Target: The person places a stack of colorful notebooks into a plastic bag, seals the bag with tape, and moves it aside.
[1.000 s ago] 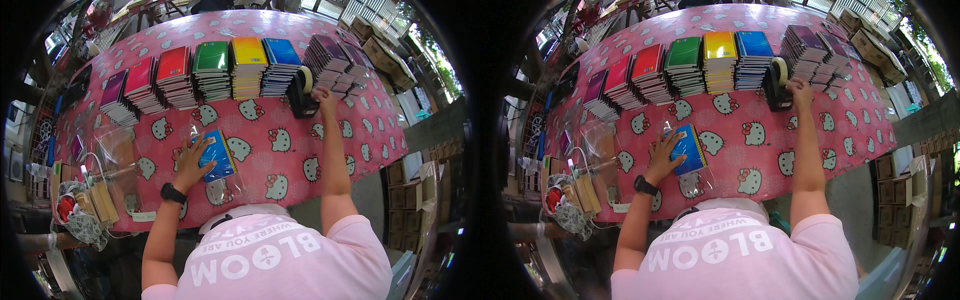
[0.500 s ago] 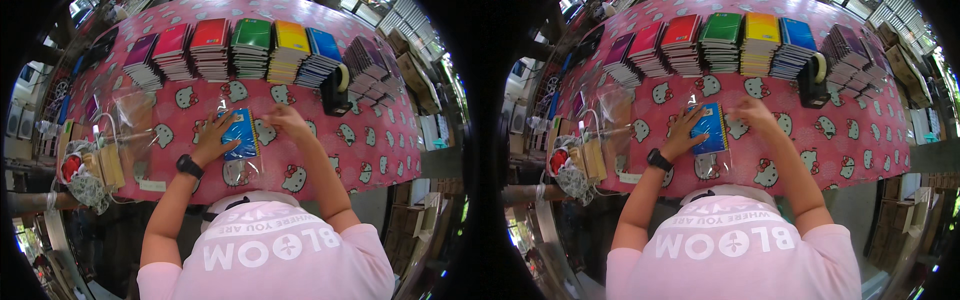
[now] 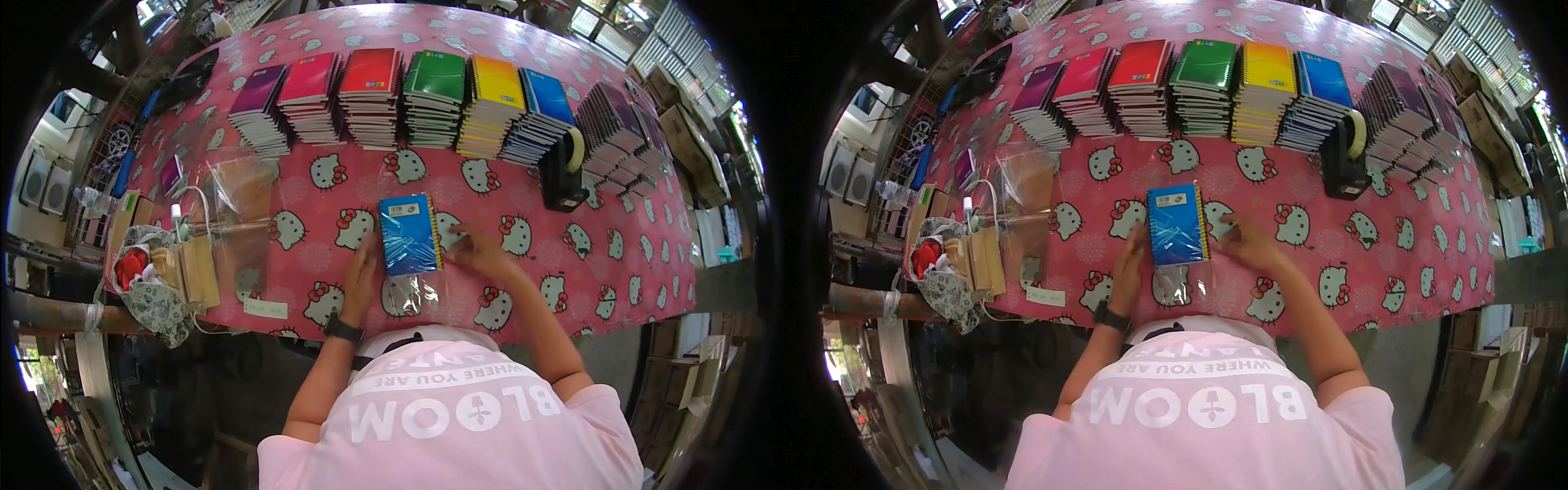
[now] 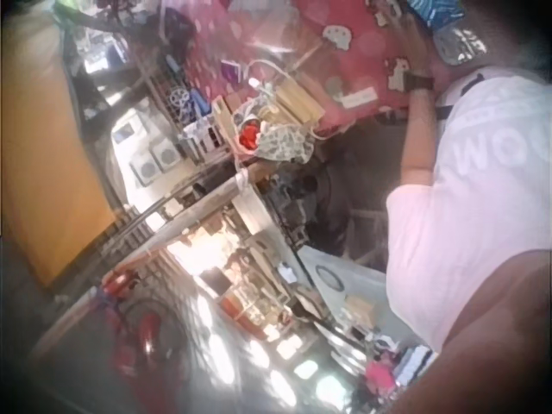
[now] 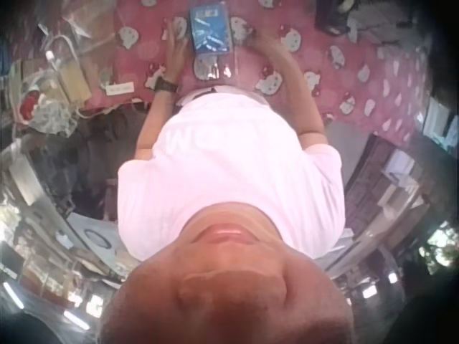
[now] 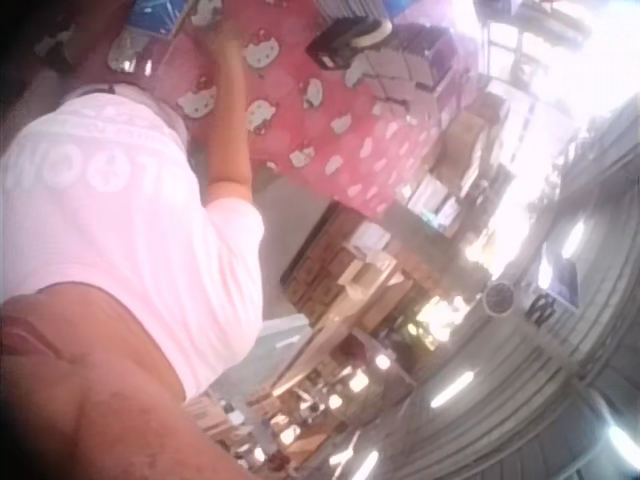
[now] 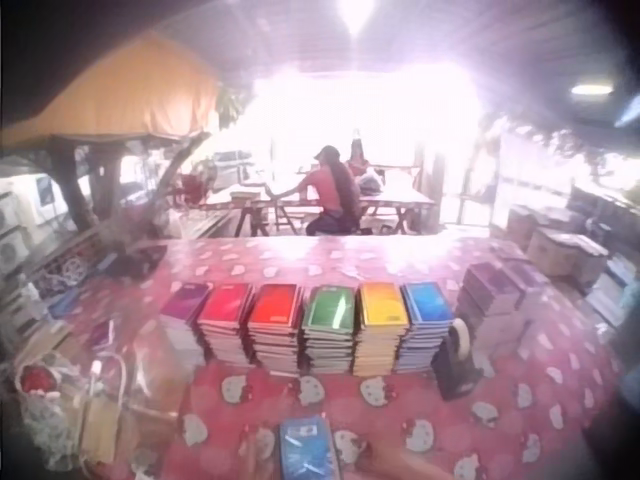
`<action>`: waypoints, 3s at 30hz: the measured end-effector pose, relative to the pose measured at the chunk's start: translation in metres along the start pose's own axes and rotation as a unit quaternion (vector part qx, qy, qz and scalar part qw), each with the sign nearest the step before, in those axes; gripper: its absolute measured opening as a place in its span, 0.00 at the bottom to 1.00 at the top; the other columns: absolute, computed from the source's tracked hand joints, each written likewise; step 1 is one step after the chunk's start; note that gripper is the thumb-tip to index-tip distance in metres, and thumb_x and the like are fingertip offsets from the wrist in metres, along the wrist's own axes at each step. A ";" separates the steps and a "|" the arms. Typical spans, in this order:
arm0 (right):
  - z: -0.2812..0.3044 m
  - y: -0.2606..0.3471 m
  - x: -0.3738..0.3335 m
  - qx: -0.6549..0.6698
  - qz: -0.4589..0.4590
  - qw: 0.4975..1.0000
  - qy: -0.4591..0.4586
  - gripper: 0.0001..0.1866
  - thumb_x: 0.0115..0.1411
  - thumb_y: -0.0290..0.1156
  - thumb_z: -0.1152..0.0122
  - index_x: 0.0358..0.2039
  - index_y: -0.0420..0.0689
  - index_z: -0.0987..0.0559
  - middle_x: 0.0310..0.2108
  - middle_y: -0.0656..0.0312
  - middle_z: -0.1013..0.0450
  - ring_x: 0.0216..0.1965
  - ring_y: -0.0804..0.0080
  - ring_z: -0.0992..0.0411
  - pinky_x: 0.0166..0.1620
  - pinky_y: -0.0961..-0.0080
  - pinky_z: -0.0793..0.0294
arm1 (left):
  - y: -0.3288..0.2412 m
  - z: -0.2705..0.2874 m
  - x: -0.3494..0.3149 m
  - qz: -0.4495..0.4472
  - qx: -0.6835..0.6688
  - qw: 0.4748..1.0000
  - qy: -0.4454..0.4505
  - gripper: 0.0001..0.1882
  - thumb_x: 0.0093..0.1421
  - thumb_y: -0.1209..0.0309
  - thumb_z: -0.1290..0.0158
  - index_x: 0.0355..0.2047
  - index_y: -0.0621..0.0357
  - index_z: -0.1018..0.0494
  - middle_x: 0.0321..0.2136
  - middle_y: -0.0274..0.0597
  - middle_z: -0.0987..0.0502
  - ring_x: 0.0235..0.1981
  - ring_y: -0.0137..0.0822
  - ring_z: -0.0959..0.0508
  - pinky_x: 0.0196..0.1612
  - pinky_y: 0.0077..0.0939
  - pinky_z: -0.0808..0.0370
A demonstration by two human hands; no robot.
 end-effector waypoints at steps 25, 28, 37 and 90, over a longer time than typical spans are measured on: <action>0.008 0.078 -0.041 0.030 0.264 0.953 -0.148 0.37 0.36 0.25 0.29 0.50 0.45 0.34 0.45 0.61 0.32 0.53 0.65 0.41 0.54 0.70 0.41 | -0.048 0.000 -0.007 -0.100 0.022 0.995 -0.015 0.44 0.39 0.76 0.35 0.55 0.58 0.47 0.51 0.44 0.39 0.57 0.39 0.42 0.57 0.37 0.41; 0.013 0.104 -0.053 -0.106 0.346 0.924 -0.119 0.30 0.35 0.26 0.30 0.44 0.48 0.27 0.47 0.64 0.32 0.54 0.62 0.43 0.54 0.68 0.43 | -0.077 0.002 -0.023 -0.179 0.184 0.966 -0.044 0.38 0.41 0.72 0.37 0.53 0.58 0.42 0.51 0.47 0.38 0.58 0.45 0.43 0.59 0.41 0.45; -0.018 0.133 -0.054 -0.215 0.396 0.893 0.011 0.30 0.33 0.27 0.31 0.43 0.58 0.23 0.59 0.68 0.41 0.62 0.54 0.54 0.59 0.52 0.55 | -0.095 -0.025 -0.033 -0.254 0.321 0.911 0.052 0.32 0.43 0.73 0.42 0.51 0.50 0.34 0.58 0.41 0.42 0.61 0.52 0.49 0.60 0.48 0.49; -0.003 0.169 0.008 -0.526 0.042 0.849 -0.012 0.26 0.42 0.56 0.35 0.22 0.40 0.21 0.28 0.53 0.24 0.31 0.61 0.25 0.34 0.68 0.28 | -0.100 -0.042 -0.002 -0.187 0.428 0.845 0.259 0.43 0.34 0.65 0.36 0.55 0.33 0.37 0.64 0.41 0.57 0.63 0.61 0.59 0.58 0.63 0.54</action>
Point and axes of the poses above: each hand's wrist, its own x-axis towards the middle knuckle, its own z-axis out of the back of the hand, y = z × x, the point moved 10 cm from there along x, towards the middle knuckle
